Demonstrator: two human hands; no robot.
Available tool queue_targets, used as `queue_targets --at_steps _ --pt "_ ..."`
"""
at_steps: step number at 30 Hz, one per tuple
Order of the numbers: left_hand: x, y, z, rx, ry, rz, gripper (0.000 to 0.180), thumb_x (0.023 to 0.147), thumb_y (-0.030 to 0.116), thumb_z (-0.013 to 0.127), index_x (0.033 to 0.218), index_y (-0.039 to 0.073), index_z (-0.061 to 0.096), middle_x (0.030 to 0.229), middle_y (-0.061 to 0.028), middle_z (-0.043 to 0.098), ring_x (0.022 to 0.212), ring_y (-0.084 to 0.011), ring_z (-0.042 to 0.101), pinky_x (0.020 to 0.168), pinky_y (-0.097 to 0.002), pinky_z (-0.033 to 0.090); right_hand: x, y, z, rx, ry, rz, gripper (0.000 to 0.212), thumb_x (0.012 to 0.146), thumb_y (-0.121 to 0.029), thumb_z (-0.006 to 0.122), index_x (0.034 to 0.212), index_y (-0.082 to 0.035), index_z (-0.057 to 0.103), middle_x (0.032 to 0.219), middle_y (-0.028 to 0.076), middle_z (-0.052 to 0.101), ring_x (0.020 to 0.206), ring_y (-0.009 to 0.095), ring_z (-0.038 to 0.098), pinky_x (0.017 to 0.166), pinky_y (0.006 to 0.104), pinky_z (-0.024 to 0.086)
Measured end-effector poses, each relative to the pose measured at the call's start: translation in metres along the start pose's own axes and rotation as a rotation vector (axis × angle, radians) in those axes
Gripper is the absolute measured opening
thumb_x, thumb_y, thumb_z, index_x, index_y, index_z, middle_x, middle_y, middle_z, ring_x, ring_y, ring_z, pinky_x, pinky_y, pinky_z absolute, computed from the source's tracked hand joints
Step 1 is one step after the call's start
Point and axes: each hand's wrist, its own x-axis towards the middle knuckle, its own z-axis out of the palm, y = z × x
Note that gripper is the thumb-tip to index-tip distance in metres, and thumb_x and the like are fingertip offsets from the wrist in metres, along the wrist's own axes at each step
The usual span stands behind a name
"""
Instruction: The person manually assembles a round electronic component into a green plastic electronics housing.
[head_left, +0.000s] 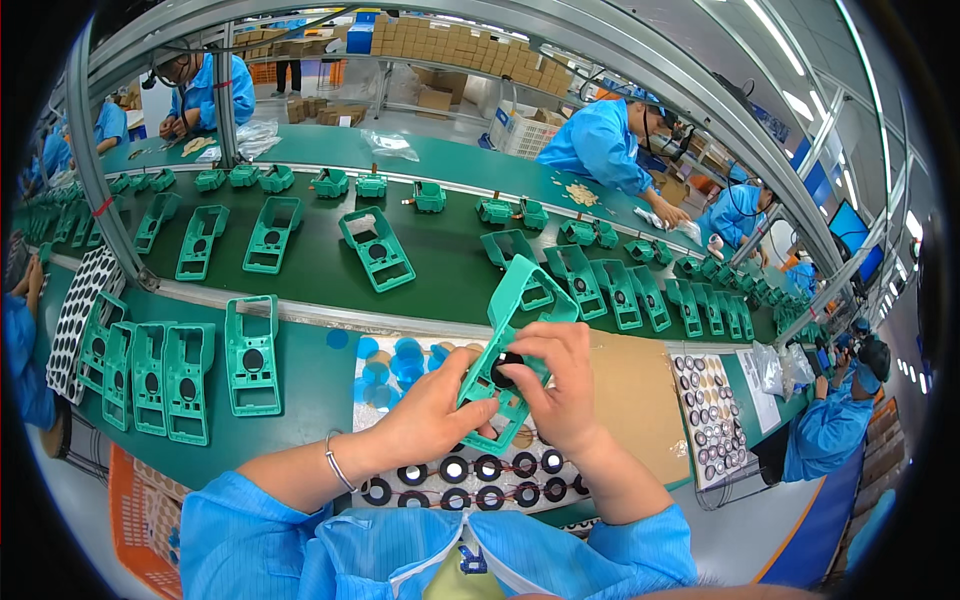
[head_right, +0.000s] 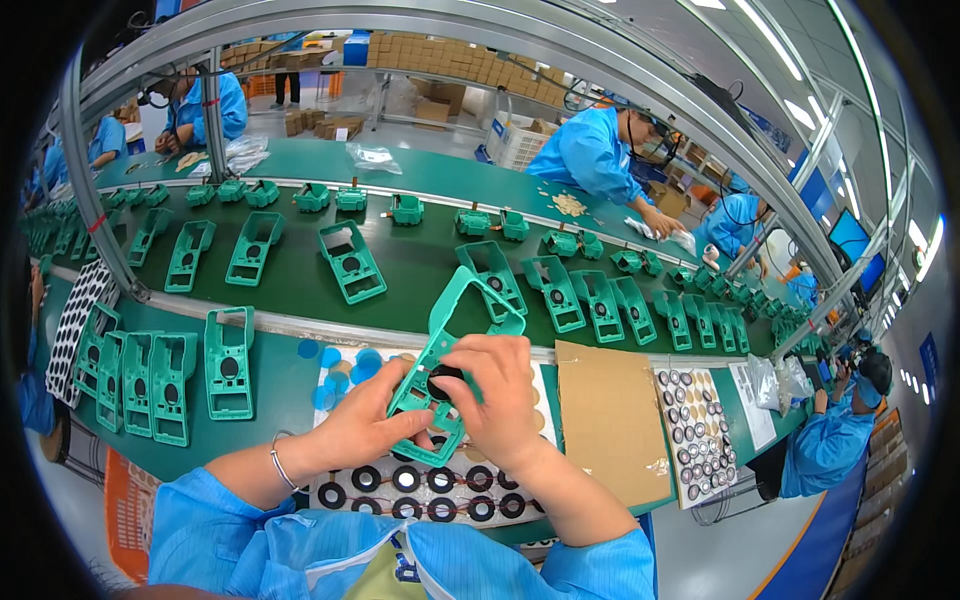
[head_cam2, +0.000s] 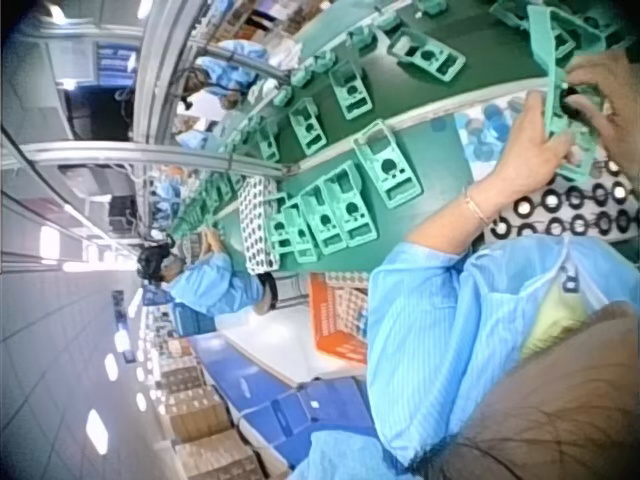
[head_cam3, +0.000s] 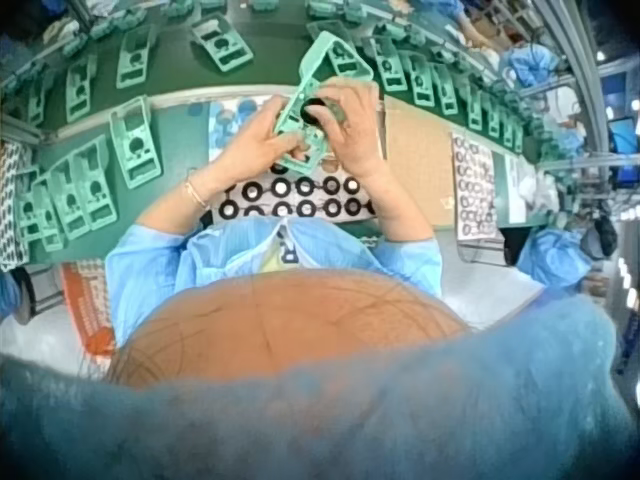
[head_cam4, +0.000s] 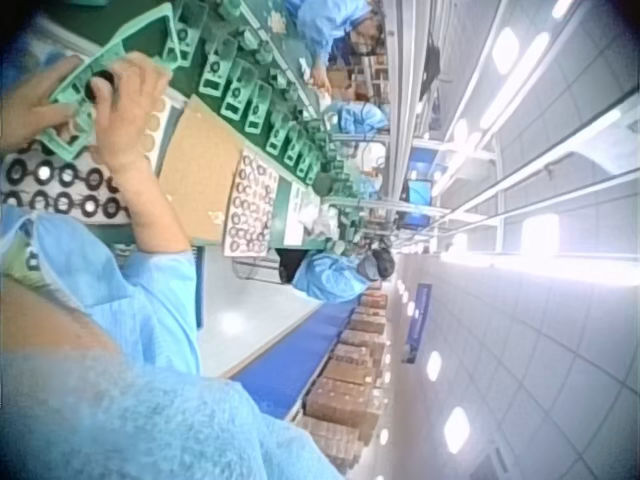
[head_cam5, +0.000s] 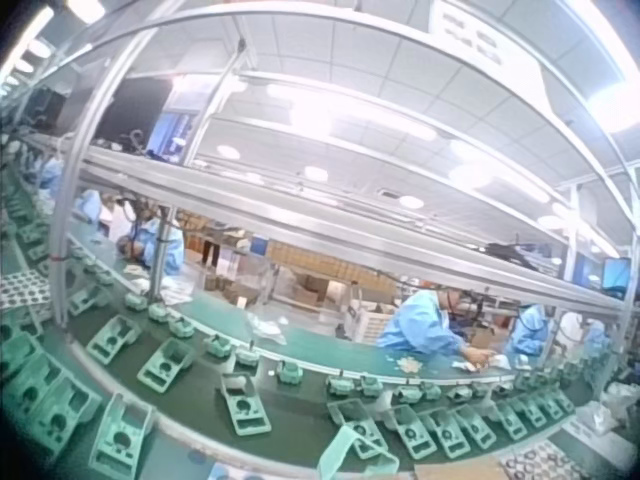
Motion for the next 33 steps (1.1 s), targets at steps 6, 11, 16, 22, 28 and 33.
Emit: queue_targets --at_steps 6,11,16,22,28,33 --pt "-0.004 0.002 -0.004 0.021 0.017 -0.002 0.039 0.086 0.011 0.050 0.117 -0.006 0.032 0.095 -0.0140 0.058 0.076 -0.0169 0.064 0.064 -0.0285 0.050 -0.021 0.011 -0.004 0.055 0.170 0.247 0.044 0.065 -0.010 0.075 0.101 -0.003 0.049 0.096 0.012 0.053 0.085 0.022 0.048 0.075 0.0323 0.039" --pt "-0.003 -0.007 -0.004 0.089 0.037 0.080 0.036 0.087 0.012 0.049 0.113 -0.005 0.032 0.091 -0.0169 0.059 0.075 -0.0212 0.064 0.065 -0.0312 0.051 -0.038 0.017 0.003 0.570 0.143 0.801 0.059 0.070 -0.019 0.076 0.111 0.002 0.039 0.099 0.011 0.053 0.089 0.015 0.050 0.074 0.0280 0.044" --pt "-0.005 -0.009 0.003 0.145 0.041 0.082 0.033 0.086 0.011 0.050 0.109 -0.004 0.031 0.085 -0.0182 0.059 0.076 -0.0262 0.064 0.064 -0.0334 0.050 -0.027 -0.004 0.018 1.014 0.017 0.942 0.046 0.080 -0.022 0.067 0.113 0.001 0.043 0.099 0.008 0.057 0.087 0.013 0.056 0.076 0.0259 0.046" --pt "-0.008 -0.024 0.005 0.382 0.079 0.097 0.040 0.088 0.007 0.048 0.119 -0.003 0.025 0.093 -0.0166 0.057 0.080 -0.0229 0.065 0.066 -0.0324 0.051 -0.030 -0.007 0.032 1.137 0.022 0.925 0.033 0.084 -0.021 0.061 0.108 -0.002 0.049 0.094 0.004 0.058 0.084 0.010 0.056 0.074 0.0251 0.046" --pt "0.015 -0.050 -0.012 0.456 0.149 0.149 0.034 0.085 0.009 0.052 0.110 -0.002 0.032 0.085 -0.0176 0.059 0.073 -0.0273 0.063 0.061 -0.0352 0.049 -0.026 0.013 0.043 1.091 -0.057 0.993 0.034 0.086 -0.026 0.058 0.108 -0.001 0.049 0.095 0.004 0.058 0.084 0.010 0.055 0.074 0.0260 0.045" --pt "0.080 -0.027 -0.075 -0.030 0.199 -0.275 0.024 0.083 0.012 0.057 0.101 0.000 0.047 0.086 -0.0102 0.059 0.069 -0.0171 0.060 0.064 -0.0285 0.051 -0.012 0.045 0.009 0.695 0.189 0.952 0.054 0.083 -0.040 0.059 0.114 0.002 0.043 0.092 0.006 0.052 0.082 0.013 0.051 0.072 0.0261 0.043"
